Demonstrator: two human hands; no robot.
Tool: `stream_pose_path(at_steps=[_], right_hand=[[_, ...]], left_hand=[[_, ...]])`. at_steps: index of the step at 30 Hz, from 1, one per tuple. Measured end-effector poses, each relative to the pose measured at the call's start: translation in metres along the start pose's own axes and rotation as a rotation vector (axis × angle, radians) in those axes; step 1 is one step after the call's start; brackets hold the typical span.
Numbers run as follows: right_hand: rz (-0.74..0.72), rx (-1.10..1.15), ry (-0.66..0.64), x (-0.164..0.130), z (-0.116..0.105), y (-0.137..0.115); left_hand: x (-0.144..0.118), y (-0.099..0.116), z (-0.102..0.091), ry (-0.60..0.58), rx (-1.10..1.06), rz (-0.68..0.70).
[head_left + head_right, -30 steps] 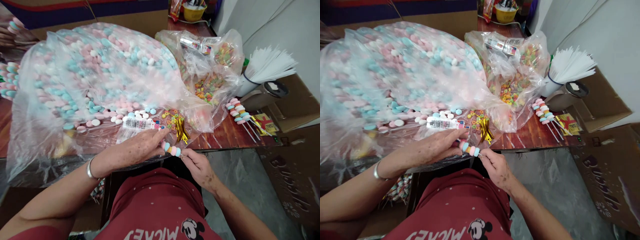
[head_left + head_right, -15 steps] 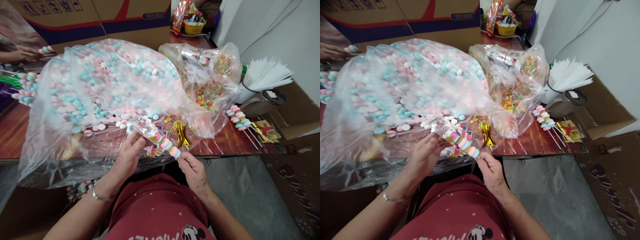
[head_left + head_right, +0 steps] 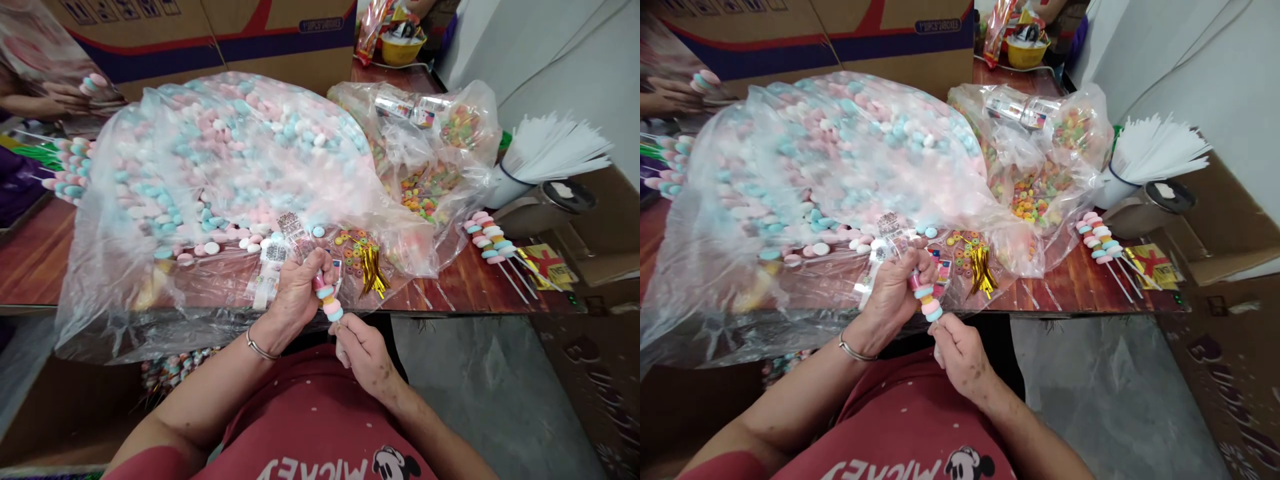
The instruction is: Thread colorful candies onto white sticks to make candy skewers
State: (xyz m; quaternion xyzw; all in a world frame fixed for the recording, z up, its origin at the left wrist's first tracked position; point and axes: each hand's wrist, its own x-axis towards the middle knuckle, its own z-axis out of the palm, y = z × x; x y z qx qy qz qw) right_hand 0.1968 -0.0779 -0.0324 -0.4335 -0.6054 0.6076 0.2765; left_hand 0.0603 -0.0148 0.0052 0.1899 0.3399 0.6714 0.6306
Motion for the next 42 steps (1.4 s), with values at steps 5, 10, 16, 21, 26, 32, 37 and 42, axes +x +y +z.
stream_pose_path(at_steps=[5, 10, 16, 21, 26, 32, 37, 42], right_hand=[[-0.472, -0.651, 0.395, 0.006, 0.004, 0.006], [-0.655, -0.931, 0.517, 0.009, -0.004, 0.012], [-0.547, -0.763, 0.388, 0.006, -0.004, 0.015], [-0.341, -0.471, 0.234, 0.006, -0.001, 0.013], [-0.097, -0.084, 0.125, 0.006, 0.002, 0.015], [-0.55, -0.686, 0.44, 0.014, 0.007, 0.021], [-0.711, -1.032, 0.626, 0.025, 0.007, 0.016], [-0.548, -0.828, 0.52, 0.025, -0.003, 0.007]], left_hand=[[-0.005, -0.013, 0.0, 0.044, 0.039, -0.013], [-0.004, 0.001, -0.01, 0.015, 0.048, -0.094], [0.011, 0.015, -0.026, -0.023, -0.082, -0.039], [0.019, 0.008, -0.031, -0.008, -0.187, -0.081], [0.018, 0.005, -0.019, -0.021, -0.265, -0.143], [0.015, -0.009, -0.008, 0.086, -0.085, 0.044], [-0.004, -0.034, -0.004, 0.145, 0.155, 0.077], [-0.031, -0.046, -0.005, 0.07, 0.244, -0.024]])
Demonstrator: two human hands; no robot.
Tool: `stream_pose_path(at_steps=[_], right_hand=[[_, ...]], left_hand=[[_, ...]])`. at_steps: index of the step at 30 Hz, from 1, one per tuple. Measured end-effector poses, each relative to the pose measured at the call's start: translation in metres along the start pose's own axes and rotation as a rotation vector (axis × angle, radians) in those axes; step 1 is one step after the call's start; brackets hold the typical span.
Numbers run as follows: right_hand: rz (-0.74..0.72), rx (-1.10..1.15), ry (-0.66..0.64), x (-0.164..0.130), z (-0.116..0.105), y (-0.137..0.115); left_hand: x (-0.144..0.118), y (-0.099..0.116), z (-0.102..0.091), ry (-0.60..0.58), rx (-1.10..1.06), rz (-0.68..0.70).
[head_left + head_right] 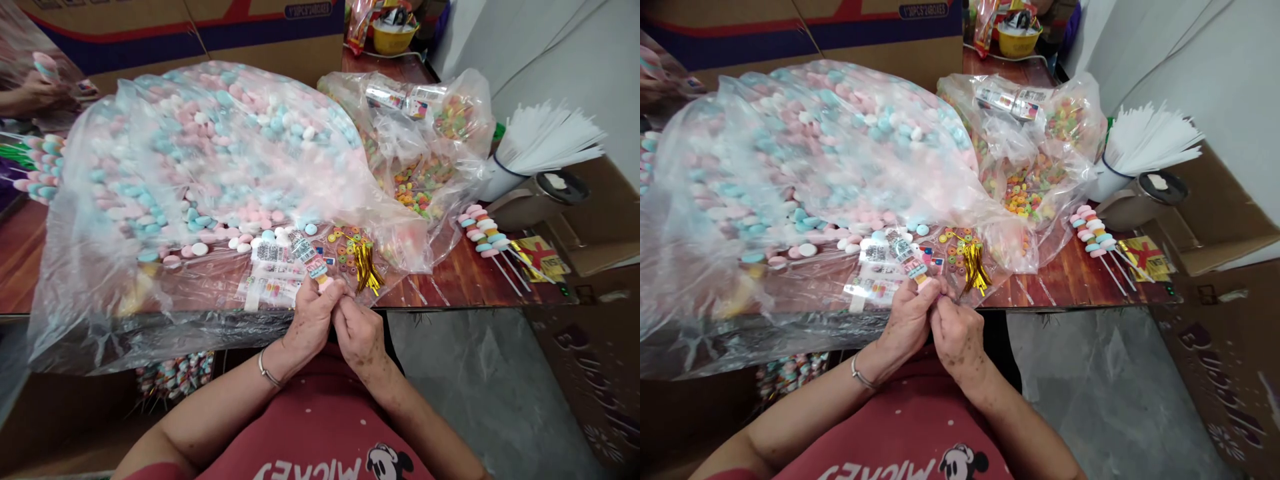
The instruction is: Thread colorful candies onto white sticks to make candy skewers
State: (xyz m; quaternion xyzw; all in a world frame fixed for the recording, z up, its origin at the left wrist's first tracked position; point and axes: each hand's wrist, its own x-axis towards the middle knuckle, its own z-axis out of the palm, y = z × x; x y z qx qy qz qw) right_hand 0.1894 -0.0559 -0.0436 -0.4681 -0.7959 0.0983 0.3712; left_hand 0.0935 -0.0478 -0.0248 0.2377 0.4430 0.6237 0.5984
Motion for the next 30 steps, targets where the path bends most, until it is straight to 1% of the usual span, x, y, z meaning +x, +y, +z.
stream_pose_path(at_steps=[2, 4, 7, 10, 13, 17, 21, 25, 30], right_hand=[[0.078, 0.184, -0.083, 0.003, -0.008, 0.0], [0.142, 0.351, -0.135, 0.006, -0.015, -0.002], [0.217, 0.522, -0.212, 0.011, -0.019, -0.006], [0.256, 0.568, -0.295, 0.012, -0.017, -0.009], [0.216, 0.518, -0.299, 0.008, -0.016, -0.008], [0.13, 0.375, -0.247, -0.002, -0.017, -0.003], [0.097, 0.241, -0.18, -0.005, -0.013, -0.005], [0.074, 0.237, -0.082, 0.001, -0.006, -0.011], [0.076, 0.272, -0.003, 0.008, -0.003, -0.011]], left_hand=[[0.0, 0.009, -0.004, -0.063, -0.005, -0.008], [0.007, 0.025, -0.009, -0.086, -0.057, 0.035], [0.024, 0.052, -0.012, -0.013, -0.208, 0.136], [0.034, 0.068, -0.011, 0.056, -0.212, 0.134], [0.04, 0.073, -0.01, 0.075, -0.233, 0.107], [0.046, 0.07, -0.01, 0.073, -0.325, 0.103], [0.038, 0.055, -0.002, 0.0, -0.347, 0.066], [0.022, 0.035, 0.008, -0.059, -0.321, 0.001], [0.011, 0.018, 0.007, -0.096, -0.249, 0.03]])
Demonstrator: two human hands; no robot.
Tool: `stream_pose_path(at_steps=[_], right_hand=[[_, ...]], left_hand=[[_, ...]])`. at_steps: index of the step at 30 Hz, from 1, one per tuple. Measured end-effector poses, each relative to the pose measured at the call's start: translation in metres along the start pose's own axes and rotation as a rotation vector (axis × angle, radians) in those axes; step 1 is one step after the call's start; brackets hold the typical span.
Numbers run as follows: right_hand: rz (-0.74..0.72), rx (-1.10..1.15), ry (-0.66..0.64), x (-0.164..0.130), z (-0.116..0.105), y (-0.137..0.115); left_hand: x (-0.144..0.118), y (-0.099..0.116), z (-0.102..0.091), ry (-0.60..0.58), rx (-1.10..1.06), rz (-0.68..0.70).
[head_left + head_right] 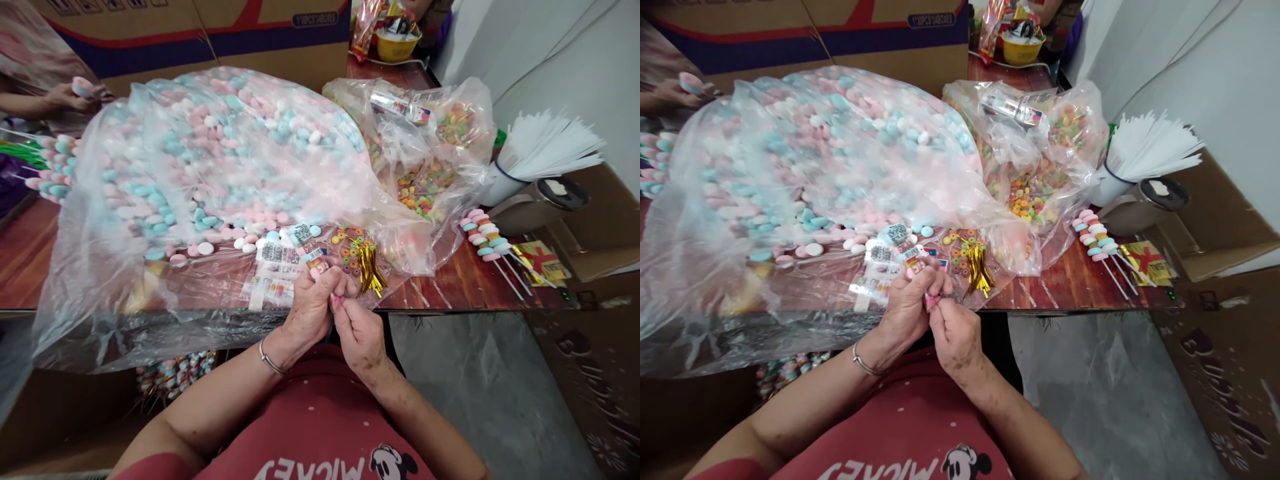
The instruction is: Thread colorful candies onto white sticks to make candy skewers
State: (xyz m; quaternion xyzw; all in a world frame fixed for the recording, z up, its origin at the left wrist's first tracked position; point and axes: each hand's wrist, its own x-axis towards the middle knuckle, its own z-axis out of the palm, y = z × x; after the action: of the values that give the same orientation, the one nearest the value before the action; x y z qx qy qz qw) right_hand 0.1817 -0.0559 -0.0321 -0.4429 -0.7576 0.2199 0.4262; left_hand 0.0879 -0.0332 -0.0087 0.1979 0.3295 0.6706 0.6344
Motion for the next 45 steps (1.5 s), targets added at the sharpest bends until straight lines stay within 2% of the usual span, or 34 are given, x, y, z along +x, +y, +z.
stream_pose_path(at_steps=[4, 8, 11, 14, 16, 18, 21, 23, 27, 29, 31, 33, 34, 37, 38, 39, 41, 45], right_hand=[[0.032, 0.037, -0.005, 0.001, 0.002, 0.003], [0.124, 0.081, -0.064, -0.001, 0.002, 0.003], [0.077, 0.092, -0.109, 0.002, -0.007, 0.001], [-0.001, 0.045, 0.033, 0.011, -0.02, -0.001], [-0.024, -0.021, 0.1, 0.017, -0.026, -0.002], [-0.048, -0.075, 0.019, 0.023, -0.027, -0.002], [-0.046, -0.084, -0.159, 0.029, -0.024, 0.0], [-0.022, -0.068, -0.218, 0.031, -0.022, 0.002], [-0.034, -0.071, -0.231, 0.032, -0.02, 0.007], [-0.034, -0.101, -0.212, 0.03, -0.019, 0.011], [-0.073, -0.181, -0.196, 0.027, -0.018, 0.014], [-0.19, -0.297, -0.217, 0.024, -0.017, 0.014], [-0.267, -0.347, -0.233, 0.022, -0.017, 0.012], [-0.483, -0.427, -0.254, 0.022, -0.02, 0.001], [-0.533, -0.44, -0.246, 0.023, -0.023, -0.003], [-0.574, -0.454, -0.24, 0.024, -0.026, -0.008], [-0.631, -0.471, -0.24, 0.027, -0.031, -0.014], [-0.642, -0.475, -0.318, 0.027, -0.036, -0.015]], left_hand=[[-0.007, -0.009, -0.006, -0.006, 0.121, -0.007], [-0.012, -0.011, -0.01, -0.089, 0.259, 0.037], [-0.012, -0.006, -0.014, -0.077, 0.329, 0.043], [-0.009, 0.002, -0.017, 0.02, 0.39, 0.048], [-0.008, 0.006, -0.018, 0.034, 0.479, -0.017], [-0.01, 0.006, -0.018, 0.011, 0.624, -0.03], [-0.013, 0.001, -0.02, -0.034, 0.856, 0.132], [-0.015, -0.004, -0.025, -0.099, 1.002, 0.204], [-0.023, 0.0, -0.027, -0.269, 1.291, 0.195], [-0.031, 0.017, -0.02, -0.46, 1.409, 0.145], [-0.041, 0.043, -0.009, -0.736, 1.487, 0.068], [-0.049, 0.072, 0.002, -0.888, 1.458, 0.081], [-0.051, 0.085, 0.006, -0.885, 1.409, 0.137], [-0.042, 0.104, 0.005, -0.616, 1.41, 0.408], [-0.036, 0.104, 0.001, -0.576, 1.443, 0.438], [-0.028, 0.101, -0.004, -0.568, 1.472, 0.423], [-0.014, 0.092, -0.017, -0.664, 1.407, 0.351], [-0.001, 0.074, -0.038, -0.527, 1.237, 0.413]])
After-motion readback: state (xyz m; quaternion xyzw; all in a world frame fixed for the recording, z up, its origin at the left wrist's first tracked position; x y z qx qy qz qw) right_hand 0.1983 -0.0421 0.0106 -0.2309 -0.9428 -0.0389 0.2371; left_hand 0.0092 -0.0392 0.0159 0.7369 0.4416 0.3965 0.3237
